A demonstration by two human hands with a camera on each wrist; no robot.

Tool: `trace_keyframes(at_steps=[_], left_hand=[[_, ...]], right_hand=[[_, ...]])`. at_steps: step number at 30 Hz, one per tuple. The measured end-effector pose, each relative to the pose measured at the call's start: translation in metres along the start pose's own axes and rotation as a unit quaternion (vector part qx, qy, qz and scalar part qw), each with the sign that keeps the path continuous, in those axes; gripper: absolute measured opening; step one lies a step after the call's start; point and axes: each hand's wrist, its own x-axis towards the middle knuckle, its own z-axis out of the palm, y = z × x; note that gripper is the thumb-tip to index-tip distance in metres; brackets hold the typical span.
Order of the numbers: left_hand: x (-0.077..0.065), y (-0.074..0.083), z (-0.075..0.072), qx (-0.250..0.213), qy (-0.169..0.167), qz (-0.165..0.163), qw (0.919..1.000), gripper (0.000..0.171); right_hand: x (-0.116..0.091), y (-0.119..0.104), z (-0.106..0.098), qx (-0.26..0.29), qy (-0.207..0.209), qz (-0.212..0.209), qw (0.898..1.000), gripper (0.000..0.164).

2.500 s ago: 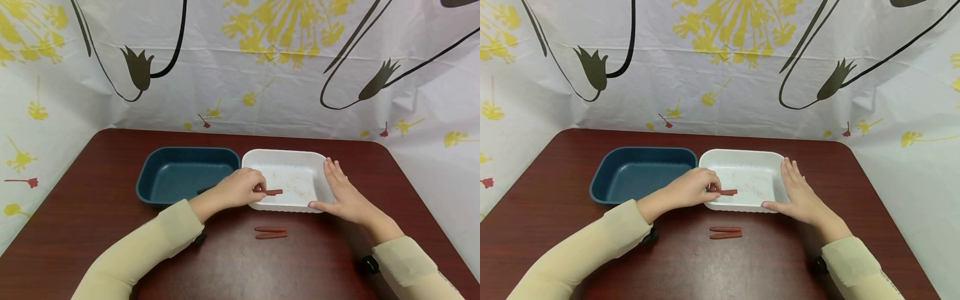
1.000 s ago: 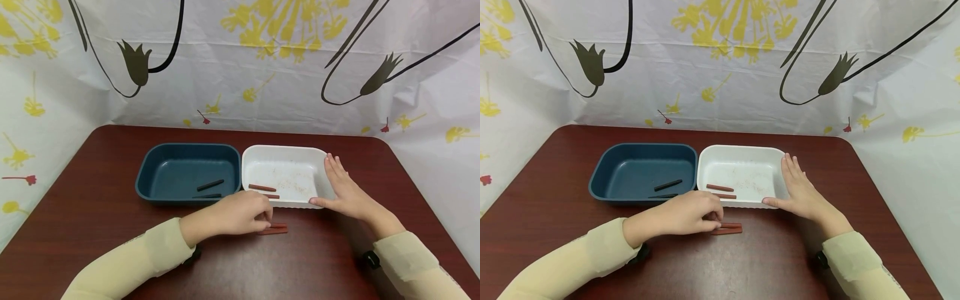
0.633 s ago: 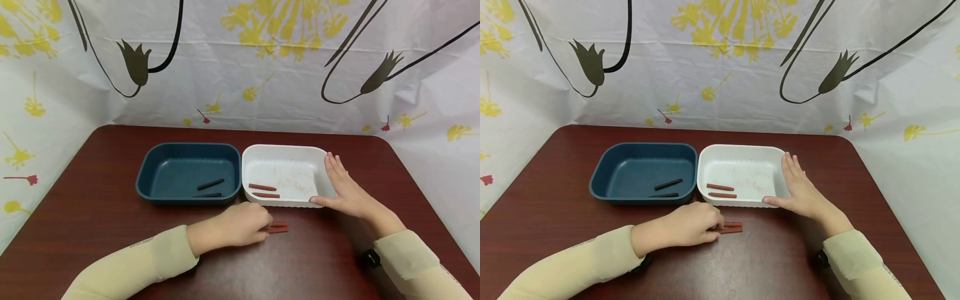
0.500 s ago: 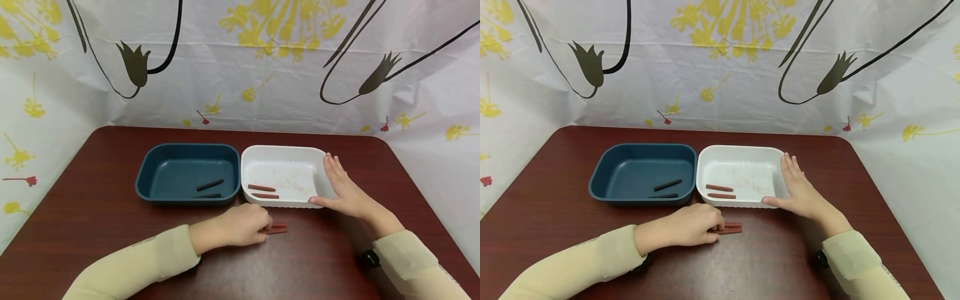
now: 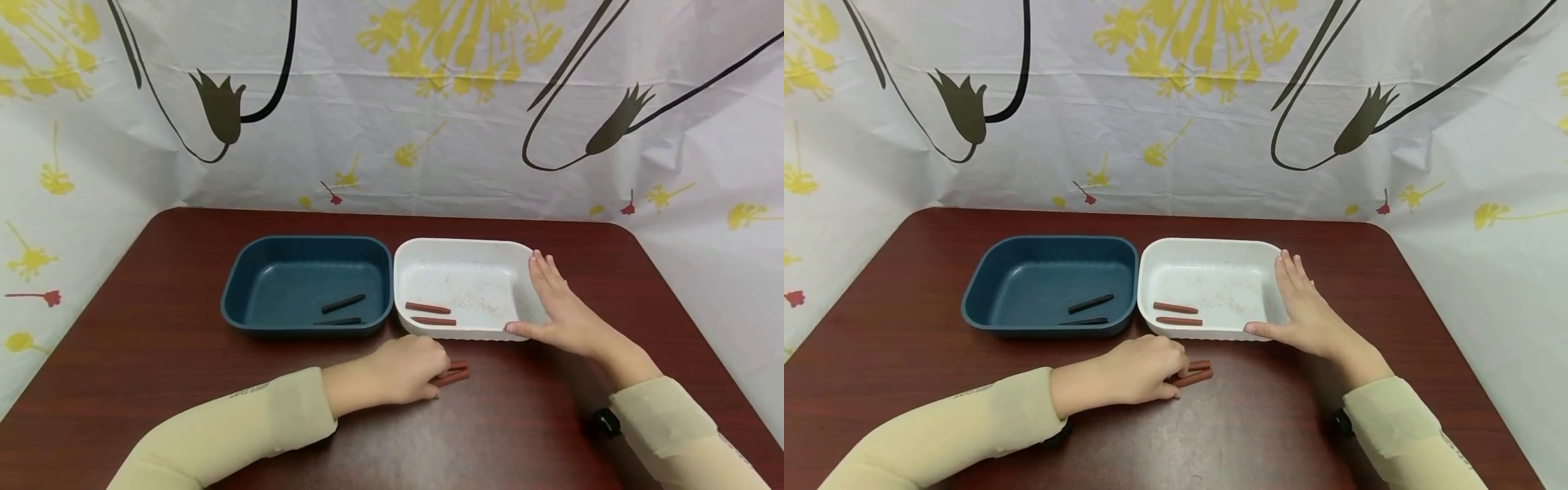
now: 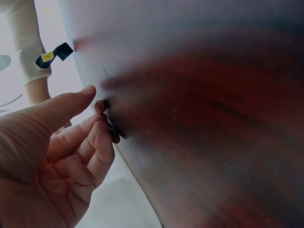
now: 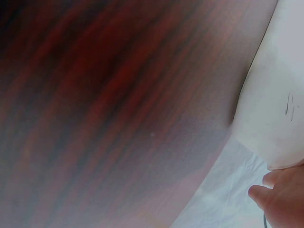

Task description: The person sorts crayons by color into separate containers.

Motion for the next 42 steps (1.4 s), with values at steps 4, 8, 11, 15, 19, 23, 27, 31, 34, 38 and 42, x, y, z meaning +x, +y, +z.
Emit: trace_keyframes(at_steps=[4,8,11,15,19,23,27,31,34,38,42], left_hand=[[0.002,-0.001,0.0,-0.003,0.004,0.006,1.0,0.029],[0.001,-0.003,0.0,-0.024,0.005,0.014,0.9996,0.03],[0.0,-0.005,-0.001,-0.026,0.009,0.02,0.9994,0.032],[-0.004,-0.007,-0.002,-0.024,0.015,0.021,0.9994,0.032],[-0.01,-0.006,-0.006,-0.01,0.027,0.031,0.9991,0.031],[-0.016,-0.004,-0.015,0.006,0.042,0.037,0.9984,0.029],[-0.02,-0.008,-0.022,-0.016,0.048,0.034,0.9981,0.027],[-0.022,-0.011,-0.03,-0.027,0.06,0.033,0.9973,0.021],[-0.022,-0.013,-0.037,-0.021,0.076,0.032,0.9964,0.019],[-0.023,-0.017,-0.046,-0.011,0.1,0.032,0.9944,0.016],[-0.022,-0.023,-0.05,-0.006,0.125,0.026,0.9919,0.013]], right_hand=[[0.0,0.0,0.0,0.001,0.001,0.002,1.0,0.118],[0.0,0.0,0.0,0.005,-0.002,0.004,1.0,0.118],[-0.001,-0.001,0.0,0.006,-0.003,0.005,1.0,0.119],[0.0,-0.001,-0.001,0.0,-0.003,0.006,1.0,0.119],[0.0,-0.001,0.0,-0.01,-0.001,0.007,1.0,0.119],[0.0,-0.001,0.0,-0.013,0.001,0.006,1.0,0.119],[0.0,0.0,0.0,-0.01,0.002,0.006,1.0,0.12],[0.0,0.0,0.0,-0.004,0.001,0.006,1.0,0.119],[-0.001,-0.001,-0.001,-0.002,0.001,0.006,1.0,0.119],[-0.001,-0.001,-0.001,0.001,0.001,0.006,1.0,0.12],[-0.001,0.0,0.0,-0.001,0.002,0.004,1.0,0.119]])
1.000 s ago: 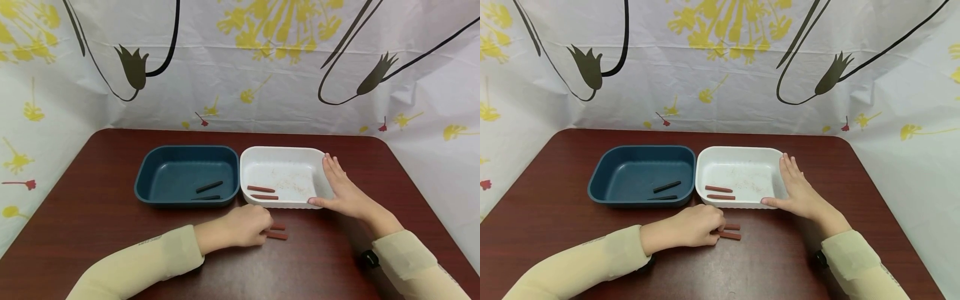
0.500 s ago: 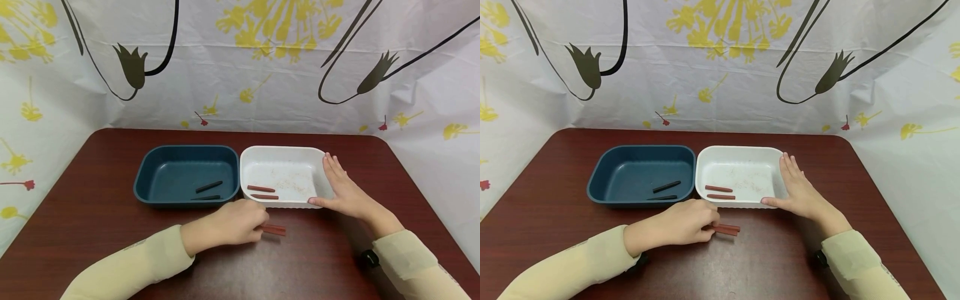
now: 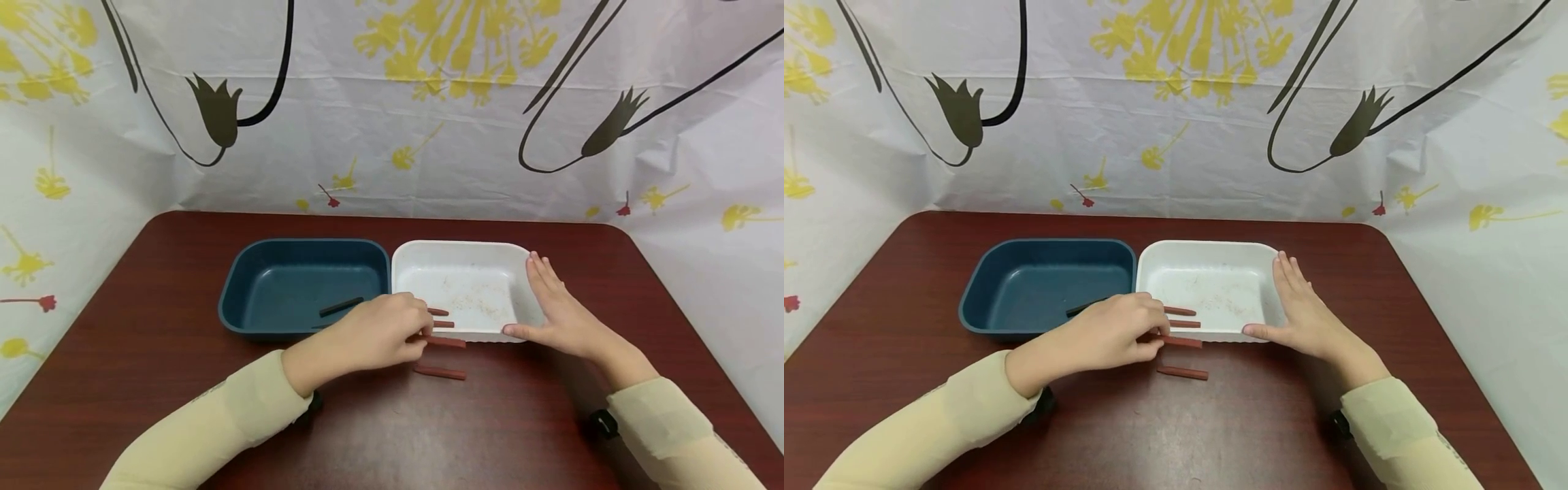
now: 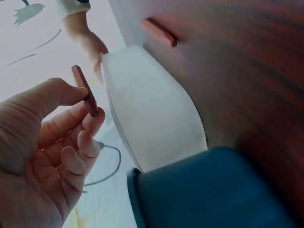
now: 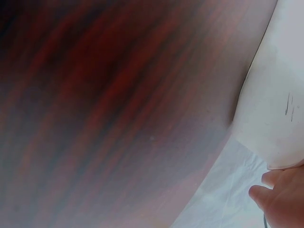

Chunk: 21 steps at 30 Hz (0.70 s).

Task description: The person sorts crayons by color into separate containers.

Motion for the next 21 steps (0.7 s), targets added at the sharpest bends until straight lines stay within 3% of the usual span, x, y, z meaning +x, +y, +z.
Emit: trace_keyframes(at_steps=[21], left_hand=[[0.03,-0.038,0.008,-0.032,0.045,-0.068,0.9961,0.009]], right_hand=[[0.0,0.0,0.0,-0.003,0.002,-0.003,1.0,0.12]])
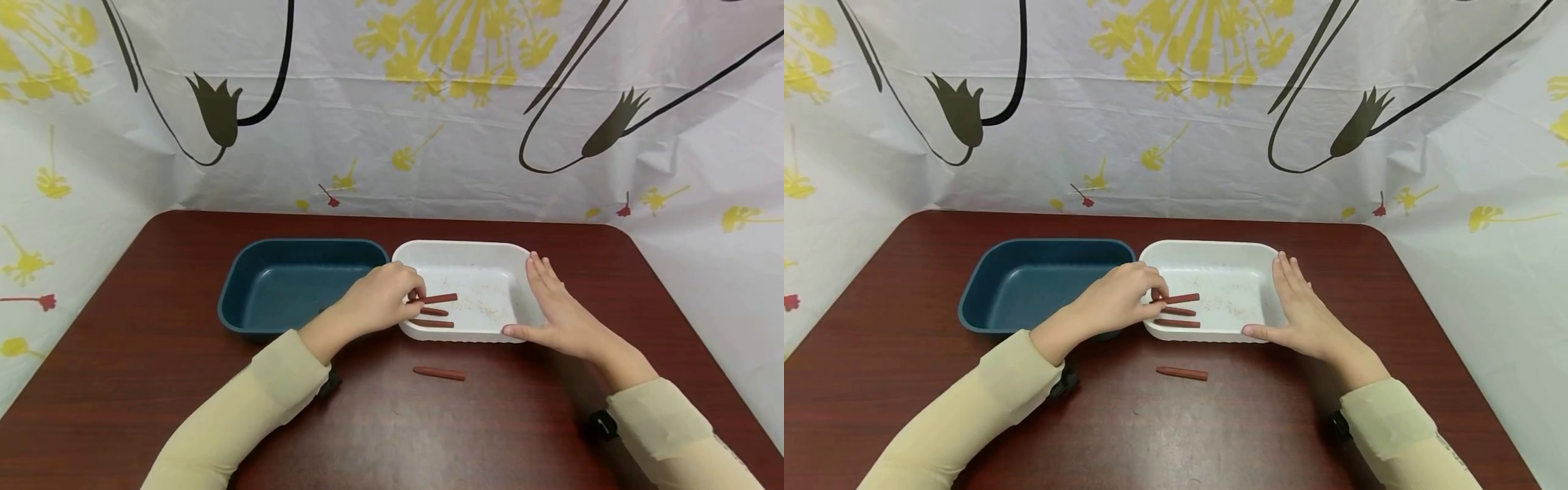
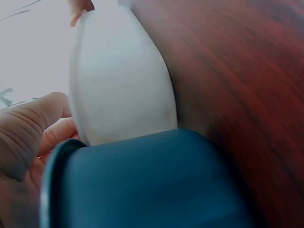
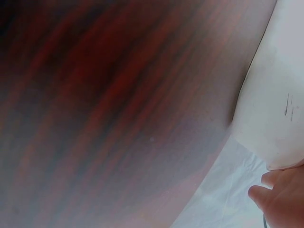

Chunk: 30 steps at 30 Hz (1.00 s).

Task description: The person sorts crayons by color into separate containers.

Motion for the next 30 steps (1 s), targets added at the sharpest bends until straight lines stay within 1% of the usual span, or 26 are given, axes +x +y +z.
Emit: trace_keyframes(at_steps=[5,9,13,18,21,24,27,30], left_hand=[[0.011,-0.007,0.003,-0.008,-0.006,-0.017,0.9998,0.01],[0.016,-0.011,0.005,-0.006,-0.021,-0.039,0.999,0.01],[0.019,-0.012,0.008,0.016,-0.034,-0.052,0.9979,0.01],[0.02,-0.011,0.011,0.043,-0.038,-0.055,0.9968,0.013],[0.018,-0.01,0.012,0.056,-0.032,-0.054,0.9965,0.016],[0.013,-0.007,0.01,0.058,-0.019,-0.045,0.9971,0.016],[0.004,-0.003,0.006,0.049,-0.01,-0.028,0.9984,0.017],[-0.005,0.005,0.002,0.044,-0.004,-0.001,0.999,0.019]], right_hand=[[-0.001,-0.001,-0.001,-0.004,-0.001,0.001,1.0,0.119],[-0.001,-0.001,-0.001,0.0,-0.003,0.003,1.0,0.119],[-0.001,-0.001,-0.001,0.0,-0.003,0.002,1.0,0.119],[0.0,0.0,-0.001,0.001,0.0,0.0,1.0,0.119],[0.0,0.0,-0.001,0.003,-0.002,0.0,1.0,0.119],[0.0,0.0,-0.001,0.002,-0.002,0.0,1.0,0.119],[0.001,0.0,-0.001,0.001,-0.003,0.001,1.0,0.12],[0.001,0.001,-0.002,0.0,-0.002,0.002,1.0,0.12]])
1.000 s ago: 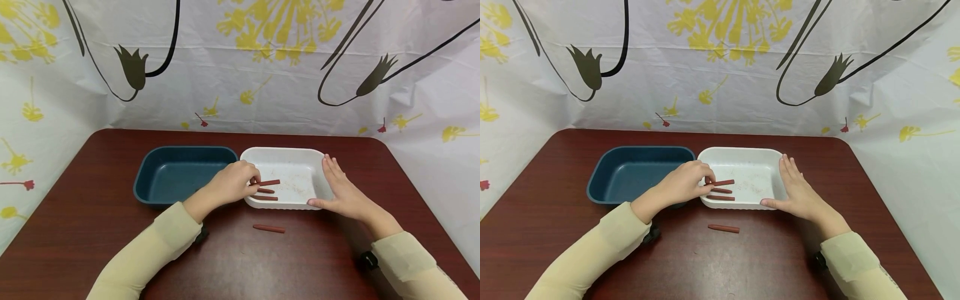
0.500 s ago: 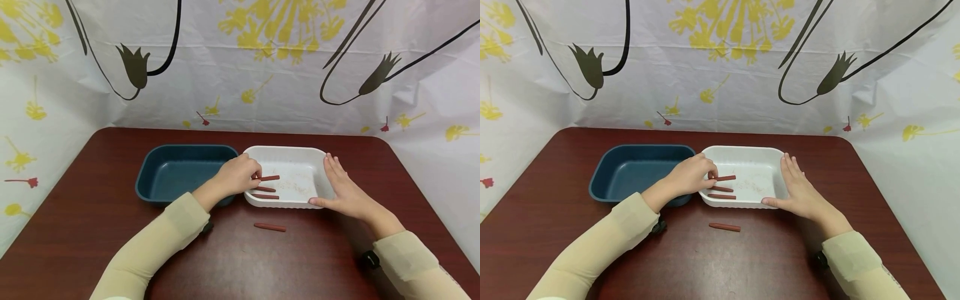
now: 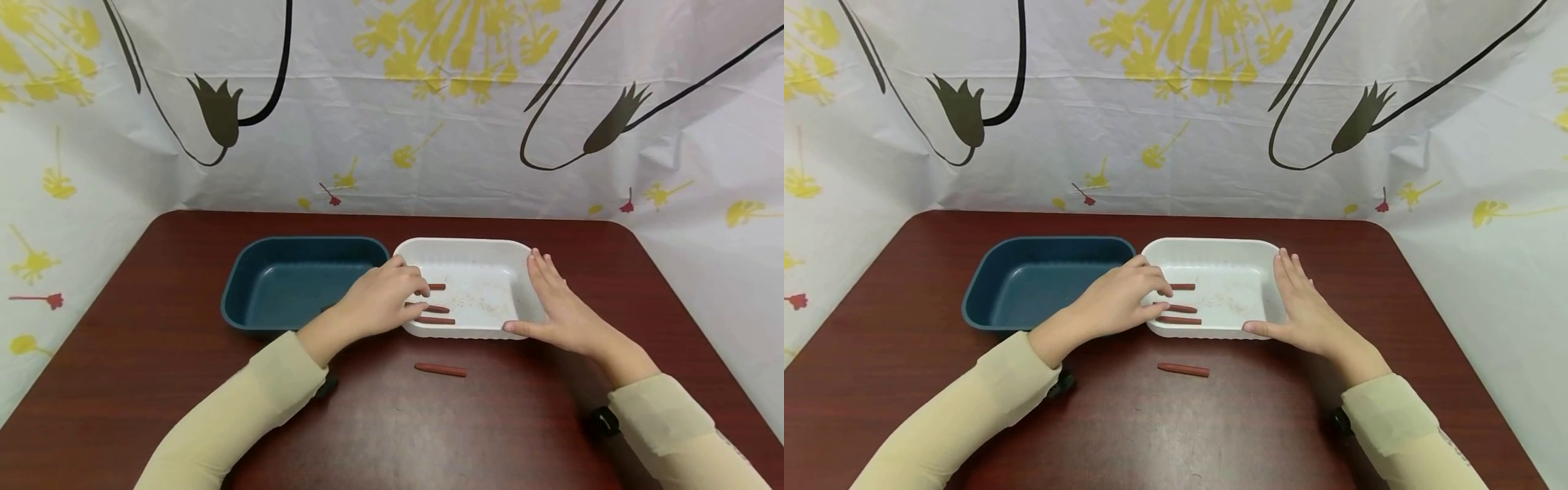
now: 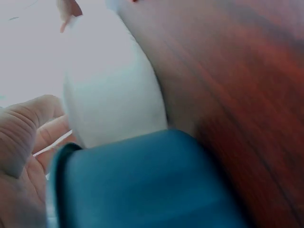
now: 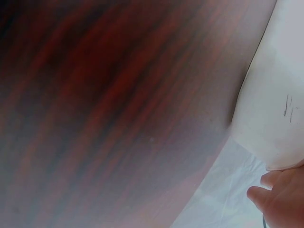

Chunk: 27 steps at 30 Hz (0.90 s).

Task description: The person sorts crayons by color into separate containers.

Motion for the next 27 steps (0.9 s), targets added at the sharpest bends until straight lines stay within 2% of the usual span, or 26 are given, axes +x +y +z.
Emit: trace_keyframes(at_steps=[6,10,14,17,22,27], left_hand=[[-0.016,0.012,-0.005,-0.001,0.011,0.046,0.9989,0.017],[-0.024,0.019,-0.005,0.008,0.006,0.063,0.998,0.017],[-0.033,0.026,-0.005,0.027,0.014,0.076,0.9967,0.017],[-0.04,0.031,-0.006,0.022,0.017,0.087,0.9958,0.016],[-0.045,0.037,-0.003,-0.006,-0.028,0.092,0.9953,0.019],[-0.043,0.039,0.008,-0.029,-0.059,0.099,0.993,0.015]], right_hand=[[0.0,0.0,0.0,0.004,-0.002,0.002,1.0,0.12],[0.0,0.0,0.0,0.005,-0.003,0.003,1.0,0.12],[0.0,-0.001,0.0,0.002,-0.003,0.002,1.0,0.12],[0.001,-0.001,-0.001,0.0,-0.001,-0.001,1.0,0.12],[0.001,-0.002,-0.002,0.003,0.0,0.0,1.0,0.12],[0.0,-0.002,-0.001,0.01,-0.005,0.005,1.0,0.12]])
